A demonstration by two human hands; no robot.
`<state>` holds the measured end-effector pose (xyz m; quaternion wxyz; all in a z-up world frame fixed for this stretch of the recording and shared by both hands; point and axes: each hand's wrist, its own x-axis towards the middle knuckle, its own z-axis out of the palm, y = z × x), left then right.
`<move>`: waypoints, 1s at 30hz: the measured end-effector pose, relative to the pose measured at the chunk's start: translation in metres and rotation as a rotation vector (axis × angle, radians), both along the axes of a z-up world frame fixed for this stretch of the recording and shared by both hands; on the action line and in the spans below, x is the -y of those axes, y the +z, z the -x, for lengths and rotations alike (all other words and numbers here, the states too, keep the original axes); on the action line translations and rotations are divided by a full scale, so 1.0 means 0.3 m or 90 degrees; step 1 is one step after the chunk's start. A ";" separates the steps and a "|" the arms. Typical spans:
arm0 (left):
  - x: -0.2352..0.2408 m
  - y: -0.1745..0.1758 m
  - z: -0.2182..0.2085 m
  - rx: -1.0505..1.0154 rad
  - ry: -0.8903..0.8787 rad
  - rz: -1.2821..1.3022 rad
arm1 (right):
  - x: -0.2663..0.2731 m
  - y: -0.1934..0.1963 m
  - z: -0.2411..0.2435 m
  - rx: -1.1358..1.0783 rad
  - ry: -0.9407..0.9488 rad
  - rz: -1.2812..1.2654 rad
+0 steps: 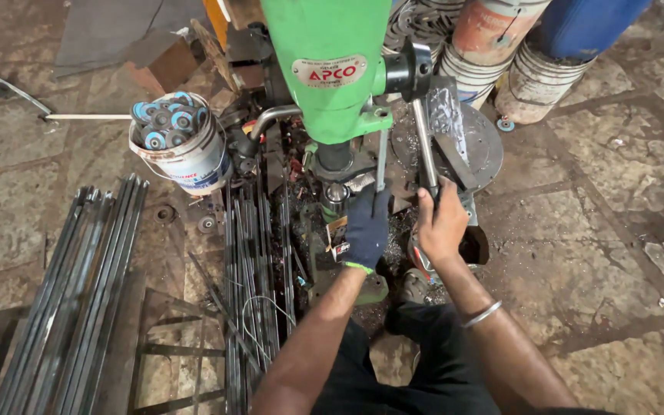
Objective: The person works at a green drill press in a metal workshop, adjusting the machine and handling metal rods and bars. They position a rod under the drill chuck, operate the machine, and later hold a rod with a cylindrical tool while working on it by hand.
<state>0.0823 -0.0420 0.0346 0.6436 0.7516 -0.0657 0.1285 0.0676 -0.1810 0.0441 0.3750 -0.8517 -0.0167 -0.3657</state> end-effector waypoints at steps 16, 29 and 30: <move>-0.038 0.613 0.171 0.340 -0.180 -0.208 | 0.182 -0.262 -0.625 -0.094 0.090 0.164; -0.307 0.195 0.376 0.188 -0.233 -0.075 | 0.286 0.712 -1.258 -0.202 0.720 -0.780; -0.341 0.131 0.417 0.165 -0.231 -0.068 | 0.304 0.741 -1.182 -0.223 0.707 -0.791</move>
